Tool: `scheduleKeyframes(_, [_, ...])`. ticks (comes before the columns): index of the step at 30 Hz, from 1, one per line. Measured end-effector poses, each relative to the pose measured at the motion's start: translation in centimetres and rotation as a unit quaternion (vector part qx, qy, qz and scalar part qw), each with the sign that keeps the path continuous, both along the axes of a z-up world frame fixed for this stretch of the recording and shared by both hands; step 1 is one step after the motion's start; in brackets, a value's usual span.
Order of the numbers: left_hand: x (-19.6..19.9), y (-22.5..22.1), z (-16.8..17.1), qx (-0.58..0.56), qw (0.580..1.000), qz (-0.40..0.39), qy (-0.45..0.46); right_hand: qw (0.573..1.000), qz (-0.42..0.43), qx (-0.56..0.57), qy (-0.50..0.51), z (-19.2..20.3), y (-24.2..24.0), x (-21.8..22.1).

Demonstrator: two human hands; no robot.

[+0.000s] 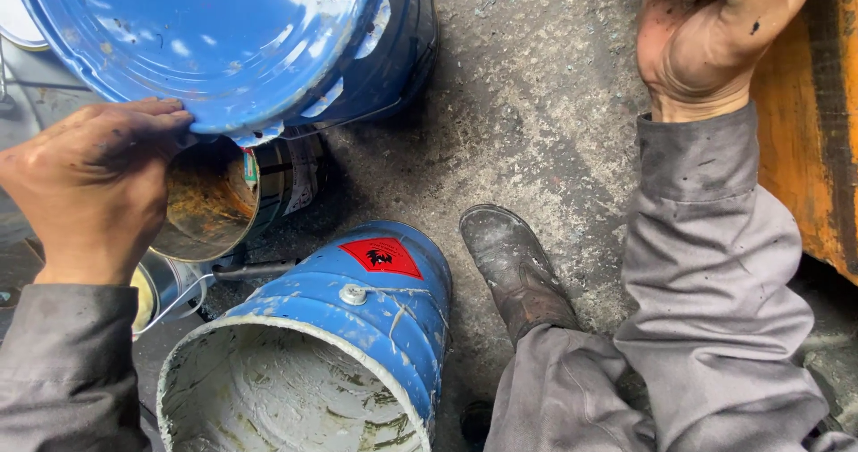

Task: Opening industrial paint buckets, pouring liquids, and stirring them together.

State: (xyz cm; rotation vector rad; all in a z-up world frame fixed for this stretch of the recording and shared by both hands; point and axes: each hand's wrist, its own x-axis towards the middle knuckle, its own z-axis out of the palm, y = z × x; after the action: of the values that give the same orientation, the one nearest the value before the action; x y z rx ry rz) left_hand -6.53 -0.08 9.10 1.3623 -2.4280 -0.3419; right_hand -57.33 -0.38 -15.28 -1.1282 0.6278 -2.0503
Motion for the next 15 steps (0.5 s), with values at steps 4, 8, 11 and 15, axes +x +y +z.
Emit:
scheduleKeyframes(4, [0.2, -0.1, -0.3, -0.009, 1.000, -0.006, -0.003, 0.991, -0.011, 0.006, -0.131, -0.8, 0.8, -0.2])
scheduleKeyframes(8, [0.6, -0.1, -0.5, -0.018, 1.000, -0.012, -0.013, 0.997, -0.013, -0.003, -0.071, 2.0, 1.1, 0.9])
scheduleKeyframes(11, [0.6, -0.1, -0.6, -0.023, 1.000, -0.015, -0.009, 0.997, 0.014, 0.050, -0.053, 2.3, 1.4, 0.9])
scheduleKeyframes(15, [0.8, -0.3, -0.7, -0.017, 1.000, -0.012, -0.007, 0.999, -0.016, 0.026, -0.022, 2.7, 2.6, 1.8])
